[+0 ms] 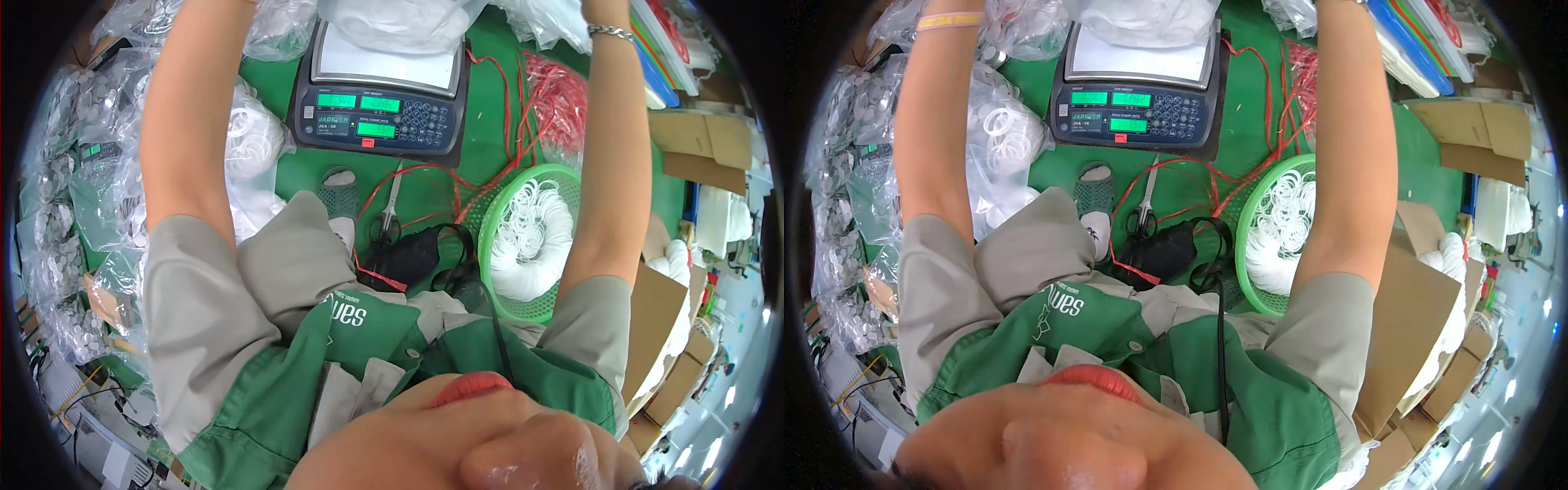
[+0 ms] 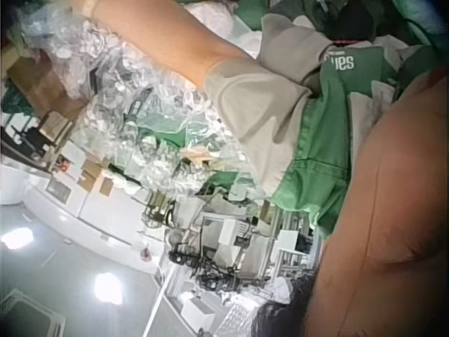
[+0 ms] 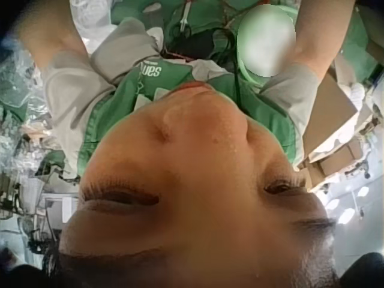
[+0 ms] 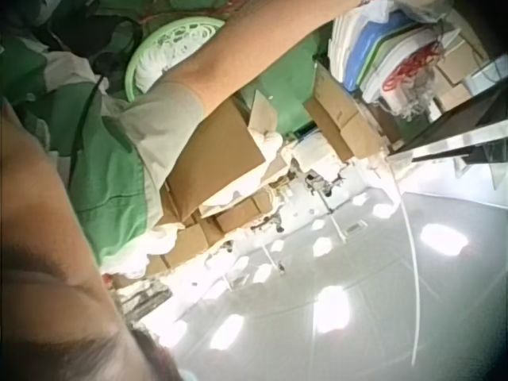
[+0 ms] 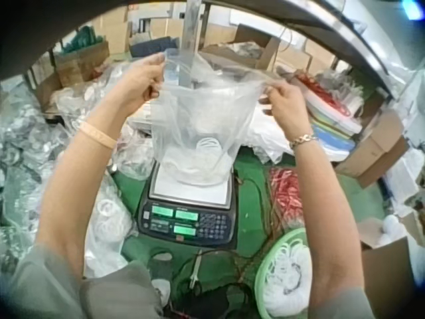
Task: Weighing batches of white plastic rings on a scale and placing them into plastic bags for packaging.
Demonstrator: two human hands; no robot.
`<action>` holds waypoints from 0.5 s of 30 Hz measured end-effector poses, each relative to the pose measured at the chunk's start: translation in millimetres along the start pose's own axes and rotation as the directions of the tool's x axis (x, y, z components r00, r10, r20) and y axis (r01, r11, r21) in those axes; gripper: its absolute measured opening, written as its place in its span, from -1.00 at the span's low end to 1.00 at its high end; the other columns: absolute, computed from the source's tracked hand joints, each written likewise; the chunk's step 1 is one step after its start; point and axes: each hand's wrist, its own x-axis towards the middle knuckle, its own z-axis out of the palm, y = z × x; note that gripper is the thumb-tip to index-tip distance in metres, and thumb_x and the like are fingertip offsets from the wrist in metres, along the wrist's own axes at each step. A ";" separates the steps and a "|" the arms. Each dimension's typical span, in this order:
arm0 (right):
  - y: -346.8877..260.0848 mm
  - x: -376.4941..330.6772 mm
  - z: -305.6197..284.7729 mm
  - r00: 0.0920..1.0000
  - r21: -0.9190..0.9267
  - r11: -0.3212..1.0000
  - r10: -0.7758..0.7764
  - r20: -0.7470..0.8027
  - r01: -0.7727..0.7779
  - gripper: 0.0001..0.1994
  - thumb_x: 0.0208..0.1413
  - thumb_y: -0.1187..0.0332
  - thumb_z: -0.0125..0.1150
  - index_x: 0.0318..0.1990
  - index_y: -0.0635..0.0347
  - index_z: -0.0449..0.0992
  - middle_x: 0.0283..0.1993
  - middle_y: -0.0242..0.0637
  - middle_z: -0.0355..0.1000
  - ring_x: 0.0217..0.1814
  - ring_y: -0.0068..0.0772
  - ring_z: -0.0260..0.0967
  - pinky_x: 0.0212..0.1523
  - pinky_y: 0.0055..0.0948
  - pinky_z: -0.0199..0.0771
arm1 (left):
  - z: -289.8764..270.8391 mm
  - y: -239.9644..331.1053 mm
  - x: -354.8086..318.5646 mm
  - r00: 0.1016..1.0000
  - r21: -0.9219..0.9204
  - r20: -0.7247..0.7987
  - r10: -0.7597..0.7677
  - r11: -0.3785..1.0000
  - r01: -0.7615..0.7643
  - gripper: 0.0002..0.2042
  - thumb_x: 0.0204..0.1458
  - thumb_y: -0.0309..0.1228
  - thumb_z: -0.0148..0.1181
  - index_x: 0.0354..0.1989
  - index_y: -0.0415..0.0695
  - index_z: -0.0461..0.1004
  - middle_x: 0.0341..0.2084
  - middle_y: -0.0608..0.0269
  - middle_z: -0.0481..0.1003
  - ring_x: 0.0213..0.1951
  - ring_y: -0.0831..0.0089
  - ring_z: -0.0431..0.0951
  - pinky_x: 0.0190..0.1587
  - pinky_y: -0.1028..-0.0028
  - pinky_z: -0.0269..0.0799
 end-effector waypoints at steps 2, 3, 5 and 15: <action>14.6 -14.8 13.7 0.978 -0.220 0.970 0.141 0.154 -0.105 -0.75 0.02 0.38 -0.02 -0.19 0.31 0.46 -0.43 -0.23 0.44 -0.42 -0.46 0.39 -0.45 -0.52 0.42 | -0.3 -38.7 -5.4 0.980 0.015 -0.129 -0.153 0.988 0.157 -0.37 -0.16 -0.60 -0.12 0.22 -0.13 0.01 -0.18 0.19 0.38 -0.67 0.64 0.17 -0.63 0.64 0.15; 14.7 -24.9 21.4 0.977 -0.214 0.972 0.136 0.164 -0.099 -0.75 0.02 0.38 -0.02 -0.19 0.31 0.46 -0.43 -0.23 0.44 -0.42 -0.46 0.39 -0.45 -0.52 0.42 | -5.7 -54.3 -9.7 0.973 -0.030 -0.128 -0.193 0.981 0.191 -0.31 -0.16 -0.57 -0.08 0.26 -0.05 -0.07 0.07 0.06 0.23 -0.68 0.60 0.20 -0.63 0.62 0.17; 15.6 -49.3 25.6 0.986 -0.174 0.984 0.054 0.160 -0.025 -0.65 -0.03 0.42 0.02 -0.03 0.24 0.35 -0.21 -0.17 0.40 -0.44 -0.47 0.38 -0.46 -0.51 0.42 | -4.9 -62.0 -16.0 0.961 -0.057 -0.139 -0.238 0.971 0.232 -0.31 -0.15 -0.55 -0.06 0.26 -0.01 -0.07 0.10 0.06 0.20 -0.68 0.60 0.22 -0.62 0.61 0.18; -5.0 -122.4 -9.2 0.985 -0.139 0.985 -0.084 0.150 0.105 -0.42 -0.09 0.52 0.06 0.18 0.16 0.11 0.18 -0.11 0.11 0.11 -0.31 0.19 -0.01 -0.44 0.32 | -19.0 -37.3 -56.7 0.910 0.066 -0.381 -0.160 0.978 0.200 -0.22 -0.04 0.17 -0.15 0.28 0.04 -0.21 0.20 0.02 0.03 -0.67 0.58 0.23 -0.60 0.54 0.21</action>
